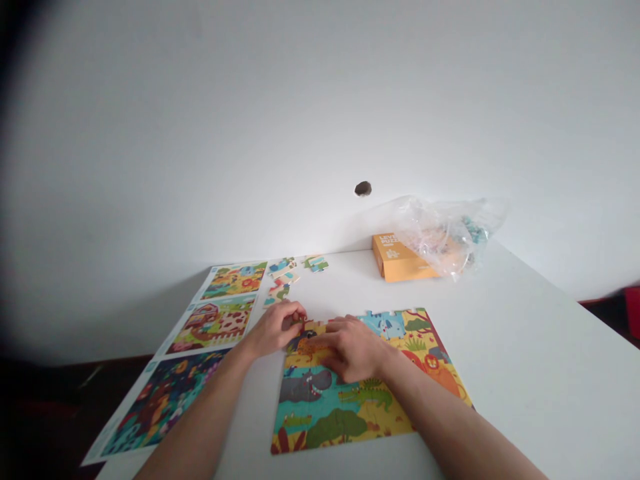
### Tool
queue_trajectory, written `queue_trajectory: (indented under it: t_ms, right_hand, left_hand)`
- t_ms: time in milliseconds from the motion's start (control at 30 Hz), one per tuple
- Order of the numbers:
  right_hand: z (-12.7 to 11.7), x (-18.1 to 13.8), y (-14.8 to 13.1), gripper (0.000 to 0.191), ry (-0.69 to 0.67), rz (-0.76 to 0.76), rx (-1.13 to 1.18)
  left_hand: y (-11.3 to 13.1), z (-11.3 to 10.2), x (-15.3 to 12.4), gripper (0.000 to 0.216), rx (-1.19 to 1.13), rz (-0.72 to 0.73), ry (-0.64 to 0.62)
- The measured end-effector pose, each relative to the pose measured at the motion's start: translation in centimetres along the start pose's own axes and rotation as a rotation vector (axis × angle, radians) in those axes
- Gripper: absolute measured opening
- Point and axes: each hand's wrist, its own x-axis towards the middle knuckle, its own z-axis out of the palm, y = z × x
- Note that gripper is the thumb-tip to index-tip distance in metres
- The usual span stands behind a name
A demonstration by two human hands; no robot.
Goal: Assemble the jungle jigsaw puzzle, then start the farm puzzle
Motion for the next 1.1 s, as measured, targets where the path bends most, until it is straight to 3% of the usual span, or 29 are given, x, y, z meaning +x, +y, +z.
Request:
queue_trajectory:
  t_ms: [333,533,867,1100]
  right_hand:
    - [0.2,0.3,-0.5,0.040,-0.011,0.025,-0.035]
    - [0.2,0.4,-0.5,0.033,-0.004,0.041,-0.021]
    - [0.1,0.6,-1.0,0.029,-0.029,0.083,-0.057]
    - [-0.3,0.6,-1.2,0.029,-0.053,0.084,-0.070]
  left_hand:
    - [0.1,-0.3,0.0,0.006,0.111,0.031,-0.028]
    - [0.0,-0.4,-0.2,0.030,0.157,0.031,-0.067]
    - [-0.1,-0.5,-0.1,0.047,0.156,0.005,-0.091]
    - [0.8,-0.3,-0.3,0.028,0.151,0.010,-0.113]
